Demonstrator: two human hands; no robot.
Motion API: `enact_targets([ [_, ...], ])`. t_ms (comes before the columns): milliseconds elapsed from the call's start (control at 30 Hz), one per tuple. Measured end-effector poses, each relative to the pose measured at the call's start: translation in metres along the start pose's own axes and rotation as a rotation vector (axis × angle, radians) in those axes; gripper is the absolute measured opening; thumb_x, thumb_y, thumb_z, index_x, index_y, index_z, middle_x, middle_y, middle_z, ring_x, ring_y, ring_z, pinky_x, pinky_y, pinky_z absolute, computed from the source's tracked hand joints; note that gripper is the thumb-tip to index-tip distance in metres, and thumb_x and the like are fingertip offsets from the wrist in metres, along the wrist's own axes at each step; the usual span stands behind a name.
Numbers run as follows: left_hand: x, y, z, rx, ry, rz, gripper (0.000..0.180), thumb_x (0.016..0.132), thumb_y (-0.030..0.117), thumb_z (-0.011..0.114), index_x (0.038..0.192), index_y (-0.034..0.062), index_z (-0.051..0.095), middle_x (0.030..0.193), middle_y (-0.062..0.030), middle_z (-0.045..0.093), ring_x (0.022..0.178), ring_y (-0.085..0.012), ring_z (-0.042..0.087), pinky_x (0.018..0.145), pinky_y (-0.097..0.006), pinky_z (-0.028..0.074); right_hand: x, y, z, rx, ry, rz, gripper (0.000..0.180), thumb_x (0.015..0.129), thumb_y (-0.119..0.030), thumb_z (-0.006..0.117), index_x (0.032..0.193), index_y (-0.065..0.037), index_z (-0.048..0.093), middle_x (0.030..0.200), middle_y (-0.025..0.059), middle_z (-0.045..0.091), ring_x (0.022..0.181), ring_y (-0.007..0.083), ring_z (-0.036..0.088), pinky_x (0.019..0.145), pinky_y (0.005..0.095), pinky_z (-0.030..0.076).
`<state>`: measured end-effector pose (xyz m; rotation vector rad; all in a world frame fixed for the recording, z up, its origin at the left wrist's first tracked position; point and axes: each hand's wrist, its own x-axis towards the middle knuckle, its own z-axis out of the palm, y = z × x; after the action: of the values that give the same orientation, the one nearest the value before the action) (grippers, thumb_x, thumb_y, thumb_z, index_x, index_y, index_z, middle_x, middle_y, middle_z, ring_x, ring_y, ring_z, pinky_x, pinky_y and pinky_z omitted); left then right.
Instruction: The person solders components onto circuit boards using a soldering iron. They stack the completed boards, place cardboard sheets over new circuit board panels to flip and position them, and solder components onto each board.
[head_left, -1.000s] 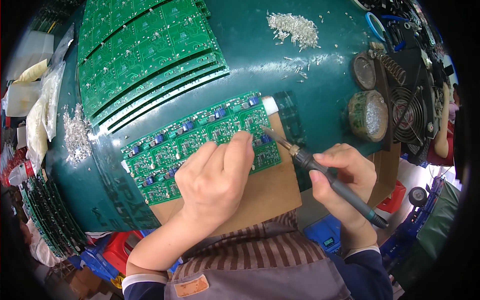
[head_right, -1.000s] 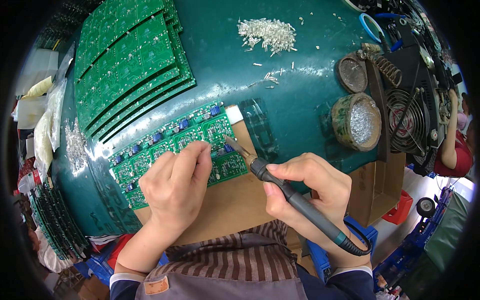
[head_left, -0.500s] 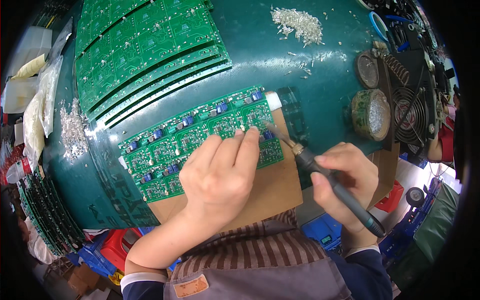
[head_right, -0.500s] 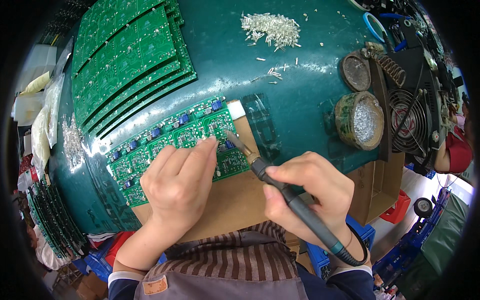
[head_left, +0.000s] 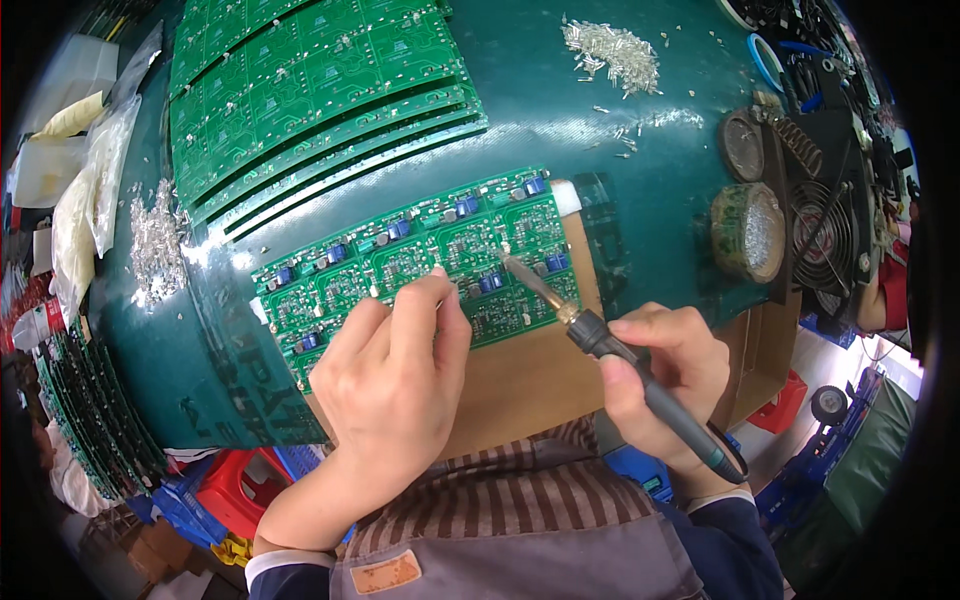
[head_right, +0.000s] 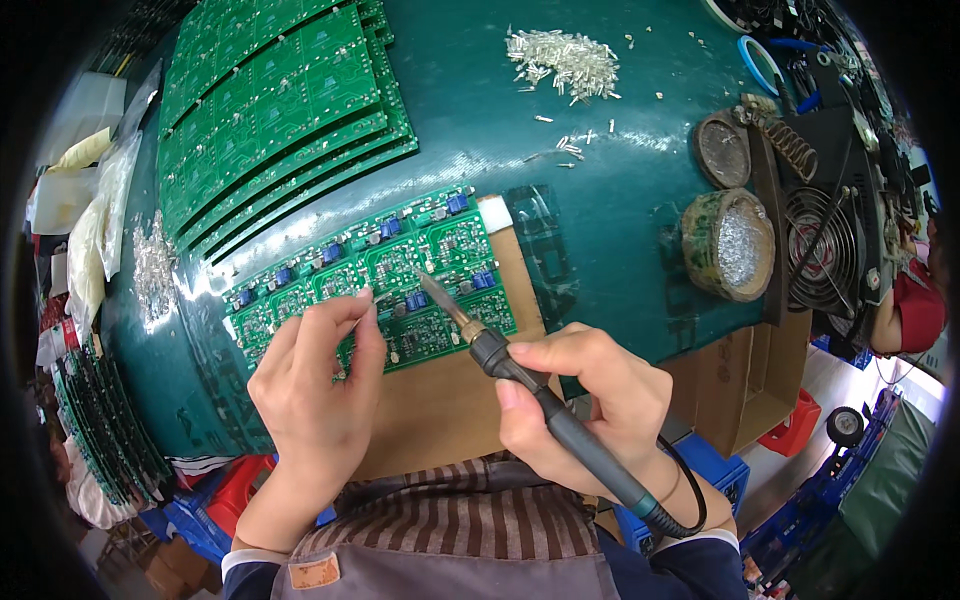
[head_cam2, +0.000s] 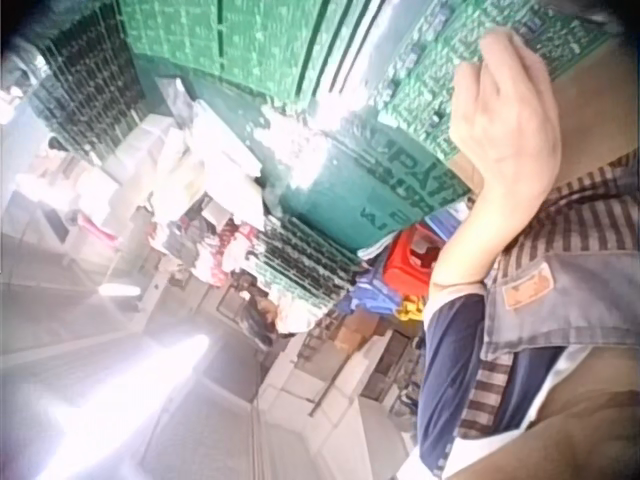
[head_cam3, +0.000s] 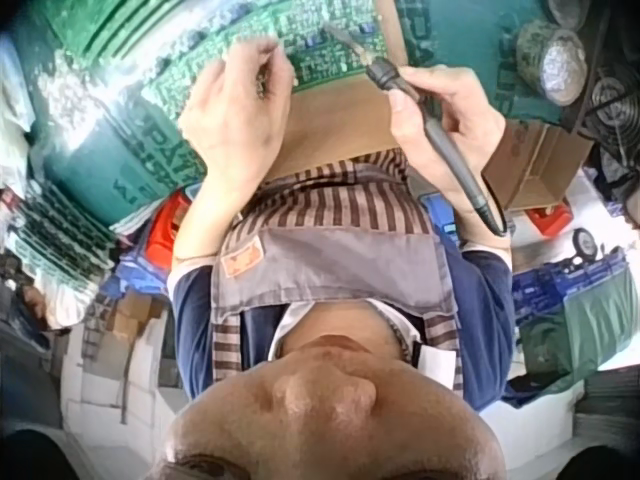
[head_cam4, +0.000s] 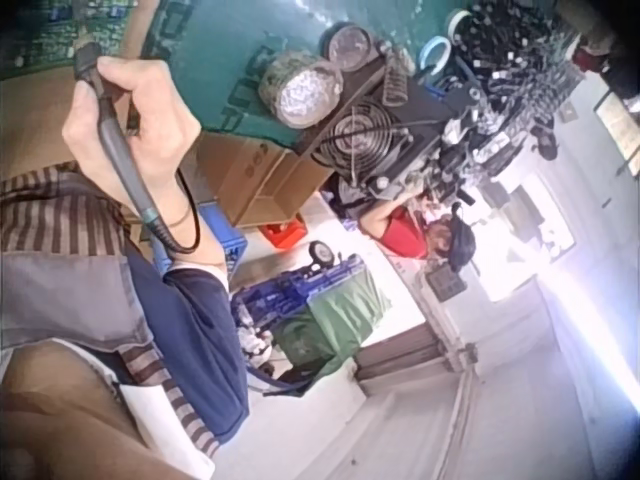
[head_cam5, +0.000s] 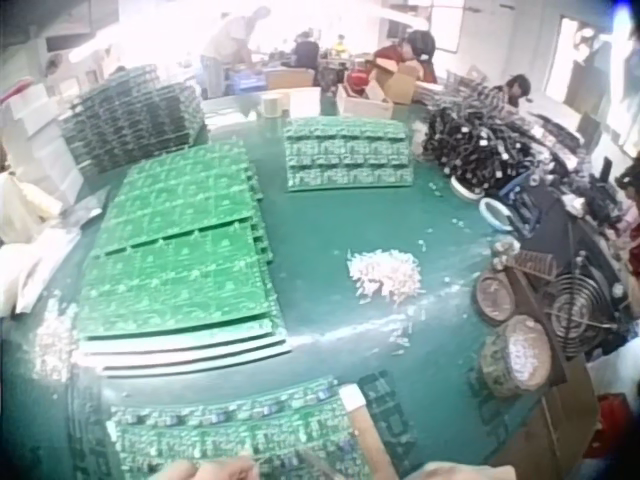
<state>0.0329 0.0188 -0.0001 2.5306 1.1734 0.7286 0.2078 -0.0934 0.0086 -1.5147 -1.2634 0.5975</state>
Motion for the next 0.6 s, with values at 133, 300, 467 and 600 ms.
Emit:
enact_targets([
  [133, -0.002, -0.002, 0.007, 0.056, 0.056, 0.068, 0.013, 0.075, 0.004, 0.075, 0.084, 0.007, 0.065, 0.055, -0.0011, 0.055, 0.047, -0.0145, 0.046, 0.04, -0.029, 0.037, 0.004, 0.001, 0.004, -0.042, -0.029, -0.014, 0.025, 0.073, 0.002, 0.073, 0.095, 0.005, 0.062, 0.078, 0.0142, 0.068, 0.062, 0.0156, 0.064, 0.056, 0.0244, 0.049],
  [300, -0.002, -0.002, 0.006, 0.073, 0.021, 0.067, 0.016, 0.072, 0.0, 0.077, 0.085, 0.0061, 0.068, 0.064, -0.0041, 0.064, 0.047, -0.0167, 0.048, 0.043, -0.03, 0.039, 0.008, -0.001, 0.006, -0.06, -0.045, 0.019, 0.023, 0.072, 0.002, 0.073, 0.093, 0.004, 0.062, 0.077, 0.0139, 0.068, 0.061, 0.0165, 0.065, 0.055, 0.0248, 0.05],
  [467, -0.003, -0.005, 0.011, 0.096, 0.058, 0.117, 0.017, 0.071, 0.001, 0.078, 0.085, 0.0062, 0.069, 0.063, -0.0044, 0.063, 0.047, -0.0174, 0.048, 0.043, -0.029, 0.039, 0.012, -0.006, 0.005, -0.084, -0.089, -0.028, 0.023, 0.071, 0.002, 0.073, 0.092, 0.004, 0.063, 0.076, 0.0135, 0.068, 0.061, 0.0178, 0.064, 0.055, 0.0262, 0.05],
  [600, 0.001, -0.001, 0.01, 0.058, 0.068, 0.126, 0.017, 0.07, 0.0, 0.078, 0.083, 0.006, 0.069, 0.065, -0.0048, 0.064, 0.049, -0.0187, 0.049, 0.044, -0.03, 0.039, 0.006, -0.007, 0.006, -0.102, -0.045, -0.074, 0.022, 0.072, 0.002, 0.072, 0.091, 0.005, 0.062, 0.076, 0.0141, 0.067, 0.06, 0.02, 0.064, 0.055, 0.0289, 0.05],
])
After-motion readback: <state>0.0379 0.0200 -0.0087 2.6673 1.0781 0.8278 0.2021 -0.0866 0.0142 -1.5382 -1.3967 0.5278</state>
